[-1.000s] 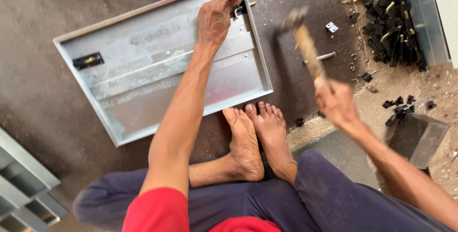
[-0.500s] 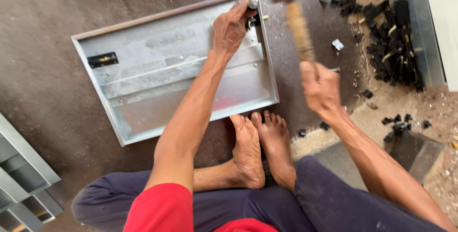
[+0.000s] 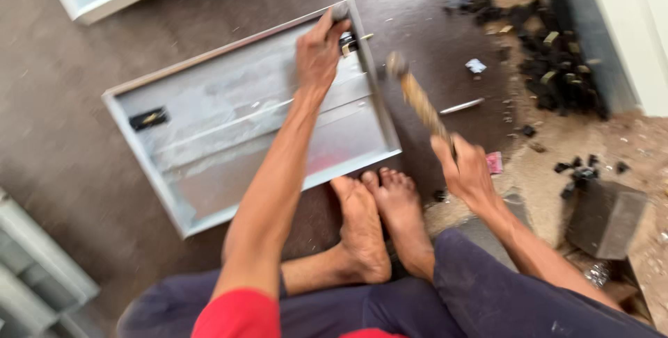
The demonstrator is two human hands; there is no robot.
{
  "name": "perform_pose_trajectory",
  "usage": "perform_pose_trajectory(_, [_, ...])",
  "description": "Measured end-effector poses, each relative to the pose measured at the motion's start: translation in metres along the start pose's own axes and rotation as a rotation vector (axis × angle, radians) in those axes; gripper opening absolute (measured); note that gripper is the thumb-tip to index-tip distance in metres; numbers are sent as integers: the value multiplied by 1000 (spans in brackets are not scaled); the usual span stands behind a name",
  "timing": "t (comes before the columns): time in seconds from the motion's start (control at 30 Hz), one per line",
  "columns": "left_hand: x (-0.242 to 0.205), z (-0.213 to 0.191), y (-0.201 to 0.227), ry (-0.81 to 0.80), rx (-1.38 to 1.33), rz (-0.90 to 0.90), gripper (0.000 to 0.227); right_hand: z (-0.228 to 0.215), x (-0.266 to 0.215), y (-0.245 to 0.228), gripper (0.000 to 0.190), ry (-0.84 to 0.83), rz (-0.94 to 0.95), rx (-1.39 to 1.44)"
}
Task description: The person sits on the floor and uses a hammer to attach black metal hinges to a rectangular metal frame. They repeatedly position the hinges and strike them with the hammer to secure them in place.
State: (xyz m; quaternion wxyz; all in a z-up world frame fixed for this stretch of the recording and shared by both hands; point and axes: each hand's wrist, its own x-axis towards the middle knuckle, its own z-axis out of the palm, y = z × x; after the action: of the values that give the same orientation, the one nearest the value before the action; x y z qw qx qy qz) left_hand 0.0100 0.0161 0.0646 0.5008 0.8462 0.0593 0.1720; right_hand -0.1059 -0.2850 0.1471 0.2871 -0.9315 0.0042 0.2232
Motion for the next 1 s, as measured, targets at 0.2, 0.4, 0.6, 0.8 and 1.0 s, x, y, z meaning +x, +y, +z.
perform_pose_trajectory(0.2, [-13, -25, 10, -172, 231, 342, 55, -23, -78, 92, 44, 196, -133, -241])
perform_pose_trajectory(0.4, [6, -19, -32, -245, 293, 258, 13, -32, 8, 134, 48, 238, -31, 38])
perform_pose_trajectory(0.6, [-75, -71, 31, -206, 322, 4, 26, -36, 86, 151, 15, 474, -175, -52])
perform_pose_trajectory(0.8, [-195, -125, 67, -469, 364, -71, 28, -48, 54, 140, 10, 508, -247, 54])
perform_pose_trajectory(1.0, [-152, -173, 142, -514, 258, -343, 16, 2, 31, 34, 37, 277, -638, 32])
